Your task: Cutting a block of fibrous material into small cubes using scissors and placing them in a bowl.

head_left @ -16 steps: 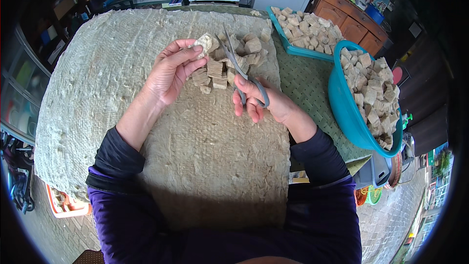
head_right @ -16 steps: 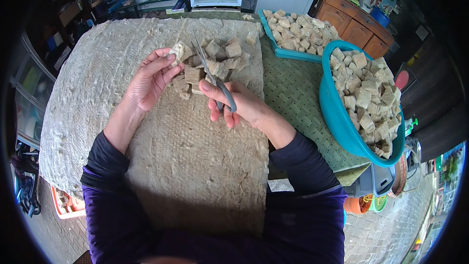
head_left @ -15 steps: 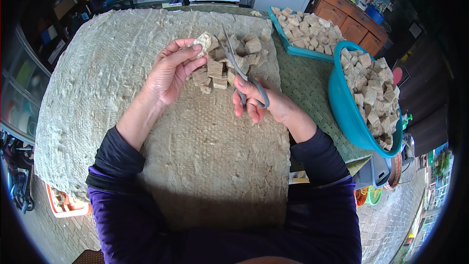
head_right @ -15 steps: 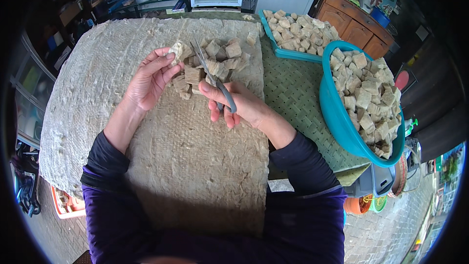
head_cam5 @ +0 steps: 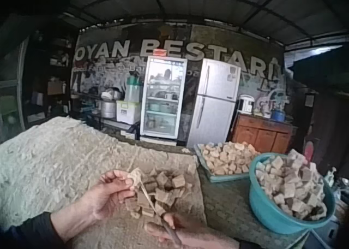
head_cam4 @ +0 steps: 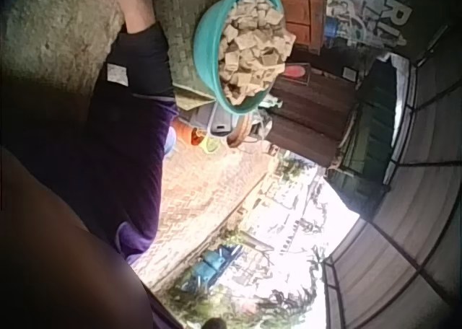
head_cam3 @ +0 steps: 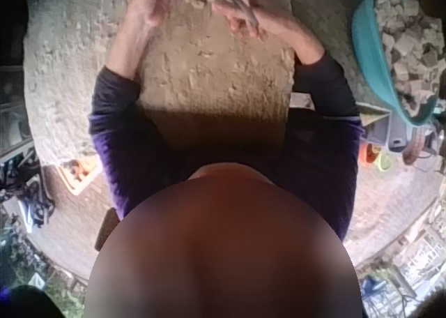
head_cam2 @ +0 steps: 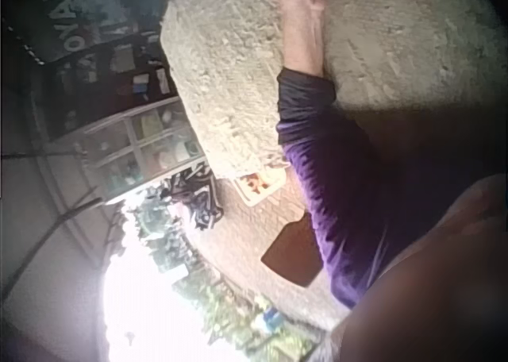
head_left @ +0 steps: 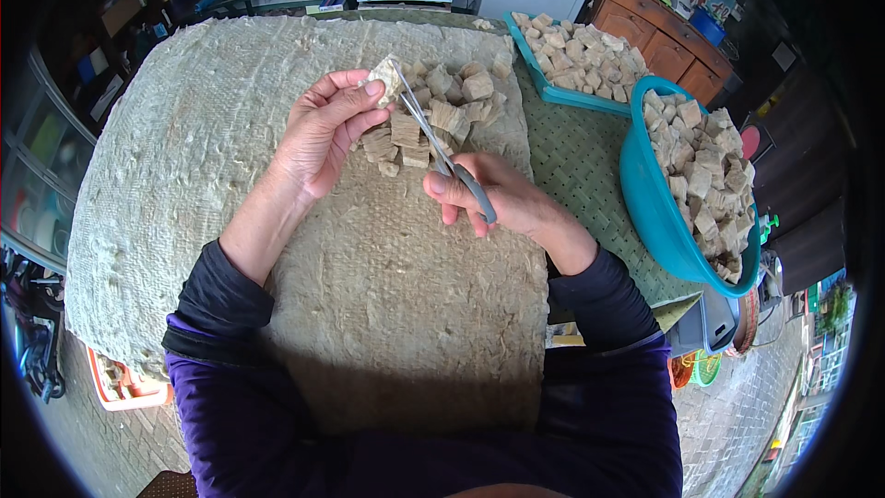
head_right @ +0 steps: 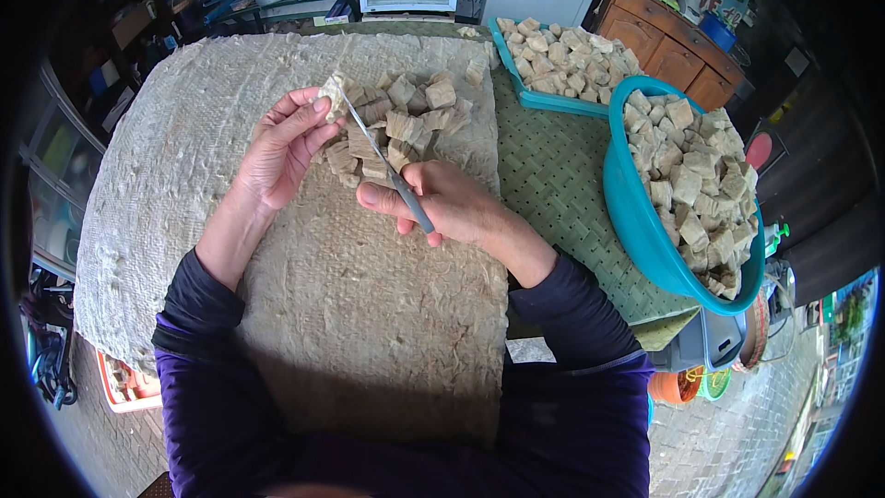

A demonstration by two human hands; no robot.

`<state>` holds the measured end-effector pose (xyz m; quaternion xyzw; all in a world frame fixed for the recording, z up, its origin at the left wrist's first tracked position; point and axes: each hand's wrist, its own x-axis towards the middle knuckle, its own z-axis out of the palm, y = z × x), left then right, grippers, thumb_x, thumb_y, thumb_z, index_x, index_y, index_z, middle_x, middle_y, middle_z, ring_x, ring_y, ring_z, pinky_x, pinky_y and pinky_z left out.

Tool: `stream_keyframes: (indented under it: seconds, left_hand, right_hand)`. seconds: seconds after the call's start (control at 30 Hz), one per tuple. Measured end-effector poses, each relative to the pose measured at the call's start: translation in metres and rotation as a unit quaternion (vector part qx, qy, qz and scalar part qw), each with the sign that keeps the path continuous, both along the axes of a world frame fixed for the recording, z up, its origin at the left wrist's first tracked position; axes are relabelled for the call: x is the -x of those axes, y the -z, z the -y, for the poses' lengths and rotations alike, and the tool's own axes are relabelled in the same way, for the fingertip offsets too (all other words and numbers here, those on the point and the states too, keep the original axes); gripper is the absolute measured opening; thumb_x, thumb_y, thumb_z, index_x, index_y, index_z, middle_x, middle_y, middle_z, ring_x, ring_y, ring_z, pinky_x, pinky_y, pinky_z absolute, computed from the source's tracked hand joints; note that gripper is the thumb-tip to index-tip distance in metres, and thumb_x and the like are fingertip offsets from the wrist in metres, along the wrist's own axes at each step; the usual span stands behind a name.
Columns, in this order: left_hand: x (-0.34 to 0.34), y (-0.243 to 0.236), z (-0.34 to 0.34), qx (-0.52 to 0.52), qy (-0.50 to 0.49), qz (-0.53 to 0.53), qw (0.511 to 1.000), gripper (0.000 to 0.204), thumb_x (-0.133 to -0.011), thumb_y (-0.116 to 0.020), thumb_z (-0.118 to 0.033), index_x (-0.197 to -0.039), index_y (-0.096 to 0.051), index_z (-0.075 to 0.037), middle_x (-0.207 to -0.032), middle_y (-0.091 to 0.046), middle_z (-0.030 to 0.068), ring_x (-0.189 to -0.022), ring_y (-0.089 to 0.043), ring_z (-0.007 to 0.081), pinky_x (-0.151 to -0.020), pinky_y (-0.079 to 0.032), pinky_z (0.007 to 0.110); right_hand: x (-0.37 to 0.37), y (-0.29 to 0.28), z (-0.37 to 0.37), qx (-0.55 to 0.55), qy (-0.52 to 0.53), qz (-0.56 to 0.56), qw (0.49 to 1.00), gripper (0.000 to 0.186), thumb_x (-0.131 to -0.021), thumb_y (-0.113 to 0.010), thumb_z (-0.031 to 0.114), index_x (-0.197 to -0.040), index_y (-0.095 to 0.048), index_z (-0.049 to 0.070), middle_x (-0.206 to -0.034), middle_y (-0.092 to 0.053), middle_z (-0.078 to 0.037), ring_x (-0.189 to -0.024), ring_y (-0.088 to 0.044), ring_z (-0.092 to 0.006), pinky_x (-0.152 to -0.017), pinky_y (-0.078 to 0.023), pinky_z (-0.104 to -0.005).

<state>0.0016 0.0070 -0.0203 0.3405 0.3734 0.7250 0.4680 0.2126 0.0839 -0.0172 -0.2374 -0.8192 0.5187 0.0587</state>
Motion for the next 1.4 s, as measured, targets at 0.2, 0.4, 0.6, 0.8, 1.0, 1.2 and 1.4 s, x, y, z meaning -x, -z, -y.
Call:
stream_keyframes:
  seconds: [0.2, 0.4, 0.6, 0.8, 1.0, 1.2, 1.4]
  left_hand:
    - [-0.005, -0.002, 0.0, -0.015, -0.047, -0.074, 0.996, 0.023, -0.081, -0.068, -0.006, -0.101, -0.057, -0.002, -0.092, -0.066, 0.0081, -0.085, -0.064, 0.0146, -0.078, -0.054, 0.027]
    - [-0.01, -0.001, 0.002, -0.026, -0.036, -0.128, 0.991, 0.019, -0.083, -0.067, -0.006, -0.1, -0.06, -0.005, -0.091, -0.065, 0.0035, -0.084, -0.063, 0.0105, -0.078, -0.053, 0.024]
    - [-0.012, -0.003, 0.003, -0.021, -0.034, -0.15, 0.988, 0.017, -0.082, -0.067, -0.005, -0.098, -0.061, -0.005, -0.09, -0.065, 0.0031, -0.083, -0.062, 0.0102, -0.077, -0.052, 0.025]
    - [-0.008, -0.002, 0.001, -0.027, -0.04, -0.134, 0.99, 0.022, -0.079, -0.07, -0.003, -0.098, -0.058, -0.003, -0.087, -0.065, 0.0057, -0.079, -0.063, 0.0126, -0.074, -0.053, 0.028]
    - [-0.007, -0.004, 0.001, -0.023, -0.049, -0.121, 0.991, 0.037, -0.076, -0.072, 0.0, -0.106, -0.051, -0.004, -0.087, -0.063, 0.0051, -0.079, -0.063, 0.014, -0.075, -0.054, 0.03]
    - [-0.007, -0.008, 0.004, -0.017, -0.031, -0.136, 0.99, 0.044, -0.075, -0.072, 0.0, -0.111, -0.046, -0.003, -0.084, -0.064, 0.0052, -0.079, -0.063, 0.0153, -0.076, -0.052, 0.03]
    - [-0.007, -0.008, 0.004, -0.008, 0.0, -0.146, 0.989, 0.049, -0.074, -0.073, 0.001, -0.113, -0.043, -0.004, -0.083, -0.064, 0.0061, -0.079, -0.063, 0.0164, -0.076, -0.051, 0.03]
  right_hand:
    - [0.003, 0.006, -0.003, -0.018, 0.001, 0.014, 1.0, 0.071, -0.076, -0.054, 0.07, -0.074, -0.057, 0.0, -0.063, -0.059, -0.006, -0.042, -0.051, -0.0096, -0.036, -0.037, -0.0234]
    - [0.002, 0.006, -0.004, -0.011, -0.002, 0.004, 1.0, 0.07, -0.076, -0.055, 0.07, -0.074, -0.057, 0.0, -0.062, -0.058, -0.006, -0.041, -0.051, -0.0097, -0.035, -0.036, -0.0241]
    - [0.001, 0.008, -0.001, -0.009, 0.023, -0.022, 0.999, 0.07, -0.074, -0.057, 0.07, -0.07, -0.057, 0.0, -0.06, -0.058, -0.006, -0.04, -0.05, -0.0091, -0.034, -0.037, -0.0227]
    - [0.007, 0.017, 0.003, 0.003, 0.086, -0.06, 0.994, 0.056, -0.074, -0.068, 0.058, -0.06, -0.049, 0.007, -0.051, -0.052, -0.003, -0.034, -0.045, -0.0062, -0.032, -0.034, -0.0192]
    - [0.006, 0.012, 0.008, -0.002, 0.108, -0.03, 0.994, 0.052, -0.074, -0.071, 0.054, -0.059, -0.048, 0.01, -0.048, -0.049, 0.001, -0.034, -0.043, -0.0052, -0.031, -0.033, -0.0193]
    - [0.006, 0.015, 0.002, 0.0, 0.073, -0.07, 0.995, 0.055, -0.073, -0.071, 0.055, -0.054, -0.039, 0.015, -0.048, -0.05, -0.003, -0.036, -0.048, -0.0066, -0.031, -0.034, -0.0195]
    - [0.006, 0.016, 0.005, -0.009, 0.08, -0.071, 0.994, 0.058, -0.071, -0.071, 0.058, -0.053, -0.035, 0.016, -0.047, -0.05, -0.004, -0.036, -0.049, -0.0073, -0.031, -0.035, -0.0205]
